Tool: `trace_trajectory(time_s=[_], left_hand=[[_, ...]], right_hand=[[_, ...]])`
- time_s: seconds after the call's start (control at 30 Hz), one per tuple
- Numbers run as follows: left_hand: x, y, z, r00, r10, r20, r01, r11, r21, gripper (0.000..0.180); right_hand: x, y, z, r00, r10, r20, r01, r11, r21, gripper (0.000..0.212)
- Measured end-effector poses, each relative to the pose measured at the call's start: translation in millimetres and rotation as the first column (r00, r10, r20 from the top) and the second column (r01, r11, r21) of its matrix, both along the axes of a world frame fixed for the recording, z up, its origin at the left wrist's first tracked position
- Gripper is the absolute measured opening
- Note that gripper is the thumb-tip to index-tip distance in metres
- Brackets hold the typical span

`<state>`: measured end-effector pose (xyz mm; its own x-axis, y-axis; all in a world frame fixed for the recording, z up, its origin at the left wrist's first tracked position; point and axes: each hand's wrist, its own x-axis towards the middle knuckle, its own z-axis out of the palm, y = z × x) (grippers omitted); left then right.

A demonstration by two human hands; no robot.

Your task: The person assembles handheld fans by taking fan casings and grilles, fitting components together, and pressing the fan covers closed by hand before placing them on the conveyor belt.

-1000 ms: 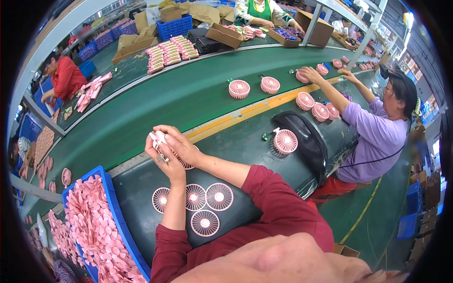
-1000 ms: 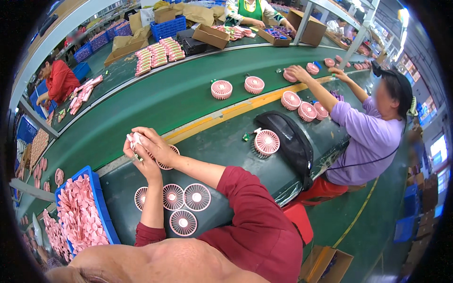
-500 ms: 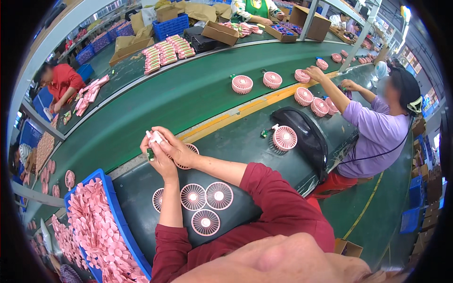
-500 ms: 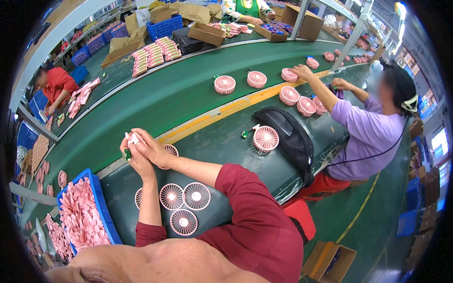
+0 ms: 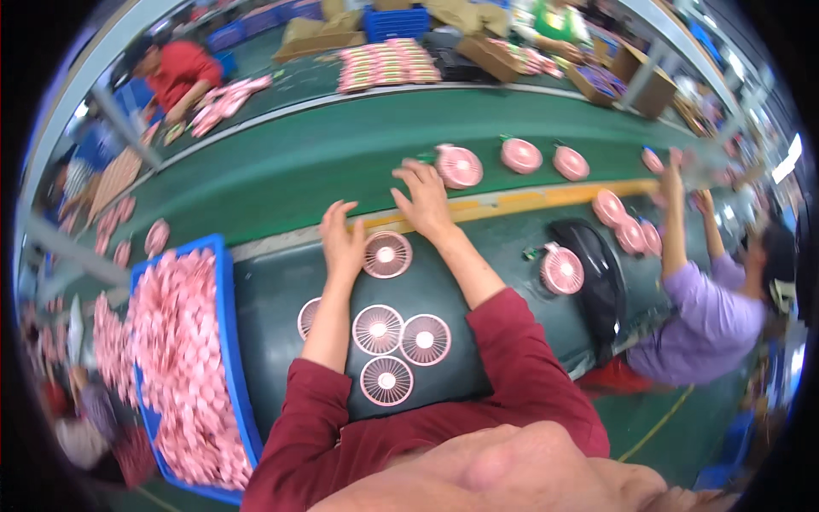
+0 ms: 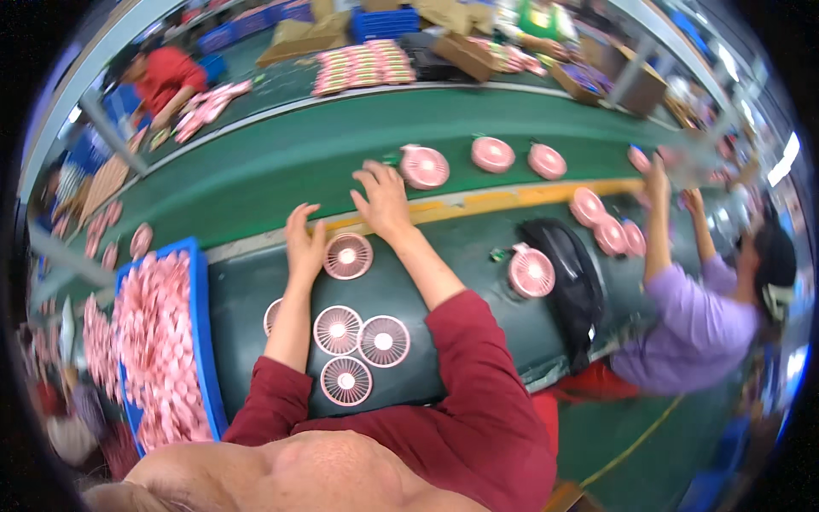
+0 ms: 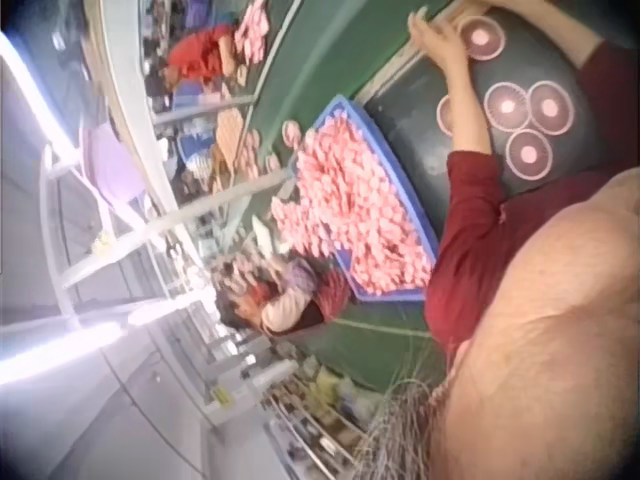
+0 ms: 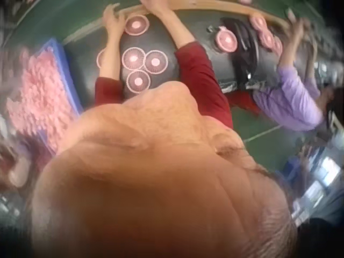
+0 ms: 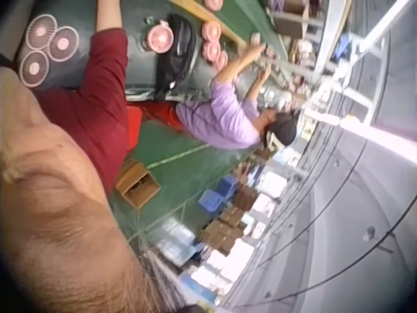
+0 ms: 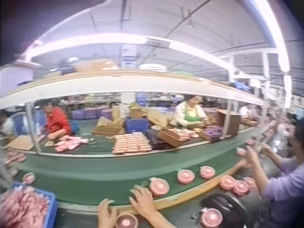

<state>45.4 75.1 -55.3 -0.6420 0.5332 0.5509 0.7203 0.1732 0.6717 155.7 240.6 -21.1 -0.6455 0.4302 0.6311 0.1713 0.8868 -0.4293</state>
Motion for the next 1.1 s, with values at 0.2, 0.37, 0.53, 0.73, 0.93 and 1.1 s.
trace_trajectory(time_s=[0.2, 0.37, 0.53, 0.73, 0.93, 1.1], left_hand=[[-15, -19, -14, 0.968, 0.102, 0.231, -0.144, 0.974, 0.173, 0.033], [1, -4, -9, 0.952, 0.076, 0.297, -0.149, 0.961, 0.233, 0.03], [3, -13, -12, 0.962, 0.114, 0.249, -0.179, 0.951, 0.254, 0.029], [5, -4, -6, 0.952, 0.108, 0.286, -0.176, 0.959, 0.224, 0.03], [5, -6, -5, 0.94, 0.087, 0.331, -0.164, 0.963, 0.213, 0.031], [7, -8, -3, 0.944, 0.101, 0.314, -0.168, 0.966, 0.195, 0.032]], right_hand=[[-15, -74, 11, 0.737, 0.609, 0.293, -0.578, 0.793, -0.192, 0.086], [-2, -66, 0, 0.811, 0.451, 0.372, -0.446, 0.889, -0.105, 0.05], [-5, -56, -10, 0.866, 0.425, 0.264, -0.422, 0.904, -0.071, 0.046], [11, -31, 12, 0.753, 0.46, 0.47, -0.432, 0.885, -0.175, 0.062], [1, -32, 13, 0.868, 0.422, 0.261, -0.285, 0.854, -0.436, 0.035], [-6, -29, 9, 0.971, 0.2, -0.127, -0.229, 0.929, -0.289, 0.022]])
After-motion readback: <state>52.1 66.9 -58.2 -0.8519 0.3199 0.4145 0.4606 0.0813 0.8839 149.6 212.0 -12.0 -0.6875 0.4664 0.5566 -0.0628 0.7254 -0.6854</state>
